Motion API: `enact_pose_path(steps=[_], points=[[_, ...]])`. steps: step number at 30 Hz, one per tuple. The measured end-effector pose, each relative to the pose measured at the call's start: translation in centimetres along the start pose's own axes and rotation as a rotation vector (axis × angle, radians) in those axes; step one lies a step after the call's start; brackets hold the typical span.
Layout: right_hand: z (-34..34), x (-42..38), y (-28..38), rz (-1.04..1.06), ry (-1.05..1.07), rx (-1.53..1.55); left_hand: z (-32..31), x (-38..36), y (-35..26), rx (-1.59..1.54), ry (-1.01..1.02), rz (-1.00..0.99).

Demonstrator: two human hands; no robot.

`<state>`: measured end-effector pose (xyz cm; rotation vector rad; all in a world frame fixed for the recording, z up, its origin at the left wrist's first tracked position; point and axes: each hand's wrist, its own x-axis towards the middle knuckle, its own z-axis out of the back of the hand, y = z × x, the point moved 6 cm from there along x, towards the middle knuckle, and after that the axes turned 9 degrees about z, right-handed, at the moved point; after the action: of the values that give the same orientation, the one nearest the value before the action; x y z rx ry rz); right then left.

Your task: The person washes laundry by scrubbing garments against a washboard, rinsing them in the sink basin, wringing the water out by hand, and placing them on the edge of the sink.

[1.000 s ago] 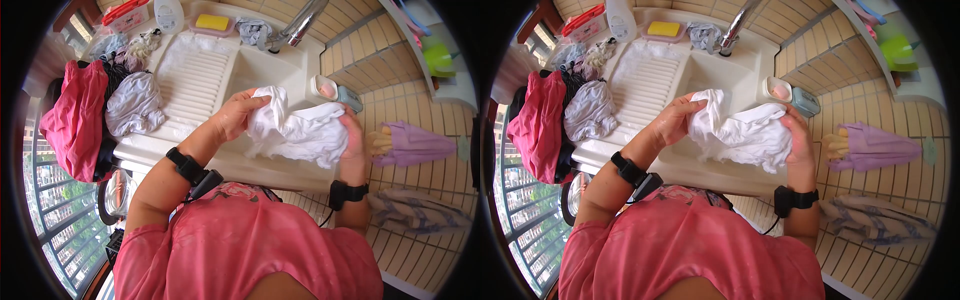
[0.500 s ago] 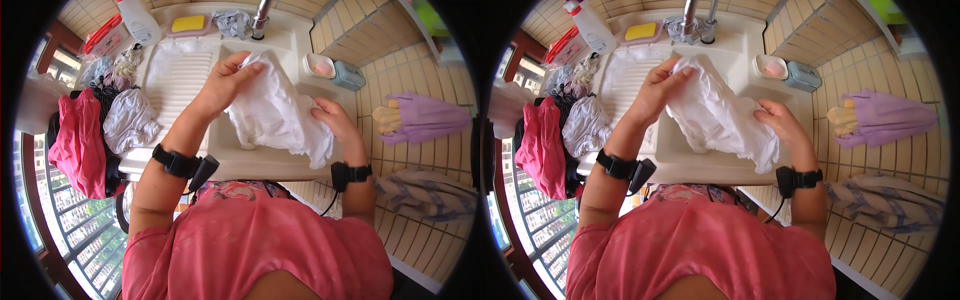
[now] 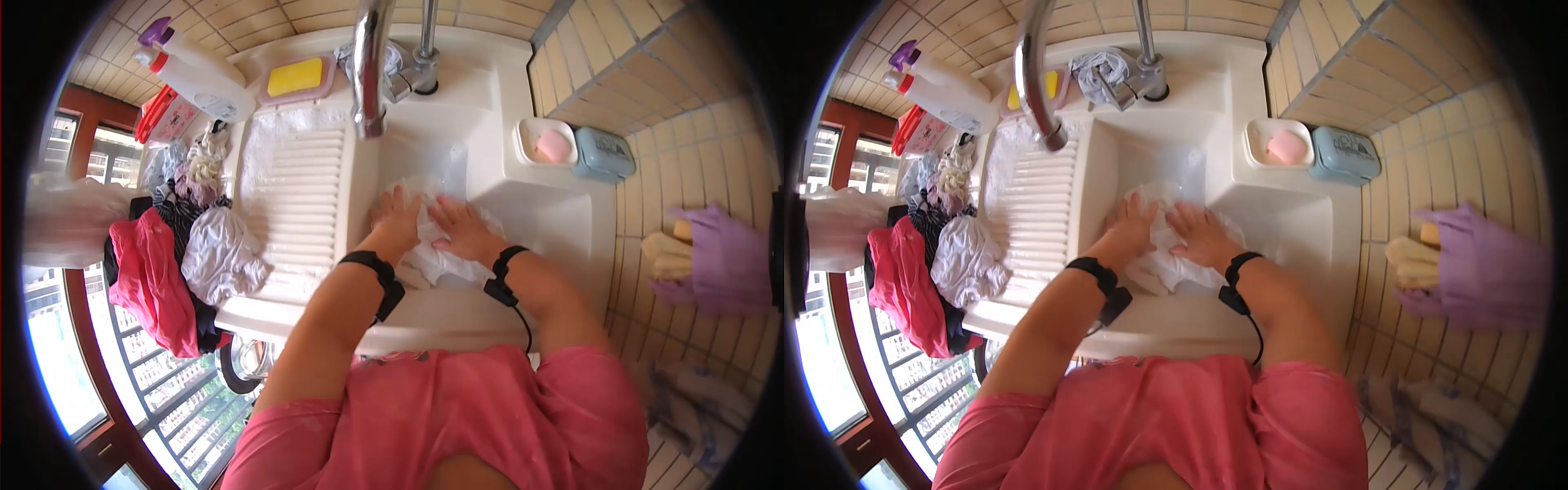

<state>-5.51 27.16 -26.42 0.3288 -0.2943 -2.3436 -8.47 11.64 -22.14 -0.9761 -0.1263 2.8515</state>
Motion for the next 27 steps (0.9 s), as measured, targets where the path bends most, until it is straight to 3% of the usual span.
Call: enact_pose_path(steps=[4,8,11,13,14,15,16,17,18,20,21,23,25,27], points=[[-2.2,0.9,-0.9,-0.089,-0.037,0.244,-3.6,2.3,0.3,0.071,-0.076,0.027],[0.4,0.7,-0.7,-0.001,-0.213,0.145,-4.7,3.2,-0.2,0.078,-0.051,0.01],[0.6,1.1,-3.3,-0.282,-0.294,0.429,-3.8,3.9,0.5,0.166,0.137,-0.095],[-2.4,0.1,-3.7,-0.418,-0.216,0.353,-4.6,7.8,1.5,-0.276,0.194,0.023],[-3.6,-0.3,-4.0,-0.496,-0.121,0.286,-4.3,7.5,0.2,-0.261,0.197,-0.019],[-3.3,-0.4,-4.0,-0.523,-0.131,0.274,-2.7,6.3,-0.4,-0.25,-0.01,-0.064],[-3.4,0.1,-2.8,-0.421,0.003,0.252,-1.4,5.1,-0.8,-0.244,-0.217,-0.102],[-3.6,0.6,-1.7,-0.319,0.135,0.235,-1.8,4.9,-1.0,-0.238,-0.217,-0.124],[-2.9,0.6,-1.3,-0.342,0.128,0.234,-2.4,4.8,-1.3,-0.219,-0.24,-0.148],[0.7,0.5,-0.2,-0.315,-0.262,0.711,-2.4,4.4,-1.5,-0.207,-0.261,-0.175],[2.5,0.3,0.6,-0.32,-0.263,0.708,-1.5,3.9,-1.6,-0.243,-0.215,-0.245],[9.6,-0.1,2.7,-0.131,-0.54,0.79,1.2,2.3,-1.3,-0.272,-0.175,-0.329],[15.8,-1.5,4.8,-0.118,-0.55,0.876,5.6,-0.4,-0.4,-0.684,-0.131,-0.415],[21.8,-3.0,7.2,-0.062,-0.574,0.953,10.8,-5.3,-0.5,-0.922,0.098,-0.398]])
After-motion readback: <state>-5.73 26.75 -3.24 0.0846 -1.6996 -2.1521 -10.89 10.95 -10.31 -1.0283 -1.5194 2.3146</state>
